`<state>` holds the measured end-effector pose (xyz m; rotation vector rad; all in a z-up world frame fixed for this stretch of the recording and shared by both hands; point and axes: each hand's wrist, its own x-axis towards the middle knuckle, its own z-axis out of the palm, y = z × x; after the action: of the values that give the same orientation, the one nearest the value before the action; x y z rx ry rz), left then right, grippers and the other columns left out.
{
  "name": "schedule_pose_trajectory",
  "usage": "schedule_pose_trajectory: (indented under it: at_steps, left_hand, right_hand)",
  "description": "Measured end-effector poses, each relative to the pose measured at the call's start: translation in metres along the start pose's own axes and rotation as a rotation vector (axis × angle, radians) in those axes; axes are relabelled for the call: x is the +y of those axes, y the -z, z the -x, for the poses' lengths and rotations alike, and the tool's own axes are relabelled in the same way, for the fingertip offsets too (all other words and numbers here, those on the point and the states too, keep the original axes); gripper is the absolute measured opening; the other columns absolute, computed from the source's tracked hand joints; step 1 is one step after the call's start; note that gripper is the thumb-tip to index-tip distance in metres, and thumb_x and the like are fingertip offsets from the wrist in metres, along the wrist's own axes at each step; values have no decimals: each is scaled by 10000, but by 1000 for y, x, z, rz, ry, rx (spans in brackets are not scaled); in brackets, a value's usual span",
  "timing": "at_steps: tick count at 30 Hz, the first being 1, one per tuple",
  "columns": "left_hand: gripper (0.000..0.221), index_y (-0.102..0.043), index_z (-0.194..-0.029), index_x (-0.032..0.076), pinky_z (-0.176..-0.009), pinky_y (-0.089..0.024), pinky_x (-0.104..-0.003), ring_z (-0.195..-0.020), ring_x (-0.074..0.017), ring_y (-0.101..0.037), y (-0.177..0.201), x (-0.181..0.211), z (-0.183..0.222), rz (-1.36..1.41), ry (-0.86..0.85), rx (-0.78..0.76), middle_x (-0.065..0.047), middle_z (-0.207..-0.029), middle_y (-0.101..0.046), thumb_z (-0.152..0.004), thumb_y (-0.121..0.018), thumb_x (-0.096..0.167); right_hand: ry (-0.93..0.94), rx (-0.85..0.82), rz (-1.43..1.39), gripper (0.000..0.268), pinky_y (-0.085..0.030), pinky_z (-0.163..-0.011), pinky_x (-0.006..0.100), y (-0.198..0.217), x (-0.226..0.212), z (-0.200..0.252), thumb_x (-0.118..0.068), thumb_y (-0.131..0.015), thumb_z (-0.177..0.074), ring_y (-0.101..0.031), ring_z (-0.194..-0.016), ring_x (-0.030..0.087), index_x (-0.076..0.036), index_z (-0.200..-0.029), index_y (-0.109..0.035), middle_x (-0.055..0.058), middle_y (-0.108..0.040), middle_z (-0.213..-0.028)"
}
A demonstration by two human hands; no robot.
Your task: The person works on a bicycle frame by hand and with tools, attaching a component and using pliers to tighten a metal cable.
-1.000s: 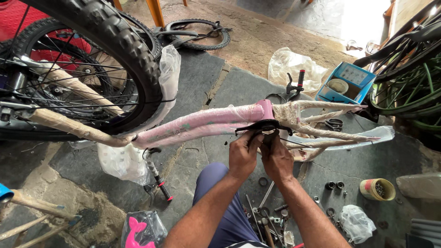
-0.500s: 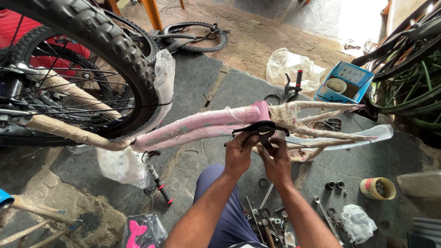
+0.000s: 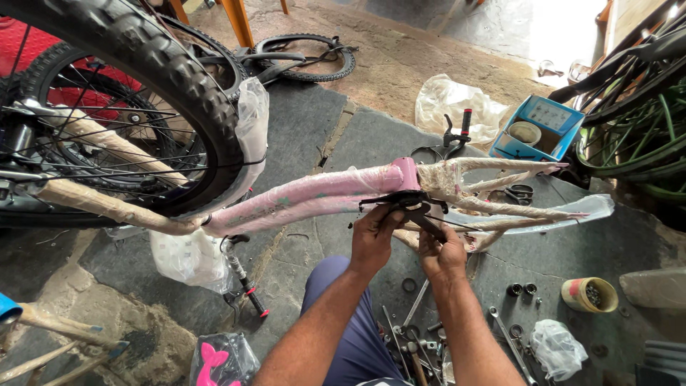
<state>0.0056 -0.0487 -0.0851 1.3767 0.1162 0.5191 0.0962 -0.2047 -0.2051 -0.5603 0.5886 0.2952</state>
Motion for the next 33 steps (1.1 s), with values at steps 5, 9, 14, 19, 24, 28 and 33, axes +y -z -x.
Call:
schedule_pose_trajectory:
  at_steps: [5, 9, 14, 19, 24, 28, 33]
  left_hand:
    - [234, -730, -1228, 17, -784, -552, -246, -885, -61, -660, 1, 9, 2, 102, -19, -26, -15, -961, -755, -1025, -674, 119]
    - [231, -721, -1220, 21, -797, -559, -237, -917, -60, -676, 3, 18, 0, 156, 12, -42, -9, -1007, -763, -1012, -662, 101]
    - [228, -746, -1223, 22, -690, -509, -230, -830, -51, -619, 2, 20, 1, 88, 37, -22, -11, -950, -756, -1022, -677, 105]
    - [238, -727, -1217, 40, -719, -531, -223, -878, -35, -660, 1, 16, 0, 142, 39, -25, 13, -985, -761, -1007, -678, 139]
    - [247, -745, -1203, 39, -679, -510, -226, -781, -44, -618, 1, 14, 0, 61, 43, -13, 7, -900, -745, -1008, -697, 183]
    - [266, -762, -1122, -5, -644, -505, -255, -723, -104, -598, 7, 33, 6, -420, 103, -94, -74, -786, -724, -944, -773, 193]
    - [266, -752, -1106, 34, -600, -559, -281, -675, -143, -710, 27, 102, 35, -481, -60, -99, -83, -841, -781, -921, -742, 226]
  right_hand:
    - [-88, -67, 31, 319, -609, -623, 290, 21, 16, -22, -261, -660, -1009, -693, -759, 265, 37, -1097, -588, 198, -675, -962]
    - [-86, -19, -1, 344, -647, -704, 308, 26, 28, -29, -269, -632, -1021, -713, -795, 273, 60, -1104, -581, 182, -679, -984]
    - [-107, -40, -5, 303, -639, -689, 315, 27, 34, -27, -239, -629, -1005, -714, -778, 277, 49, -1085, -581, 180, -684, -968]
    - [-83, -19, -4, 290, -639, -702, 313, 29, 28, -30, -234, -641, -1010, -713, -784, 268, 39, -1094, -587, 165, -687, -974]
    - [-46, -116, -32, 276, -595, -606, 308, 34, 15, -19, -249, -652, -1036, -668, -716, 251, 18, -1075, -592, 162, -685, -884]
    - [205, -53, -89, 278, -641, -678, 351, -12, -57, 54, -221, -582, -1035, -698, -792, 230, -6, -1210, -561, 120, -663, -1002]
    - [941, -117, 272, 507, -588, -797, 331, -128, -116, 174, -46, -643, -1033, -653, -966, 164, -158, -1455, -386, 68, -599, -1215]
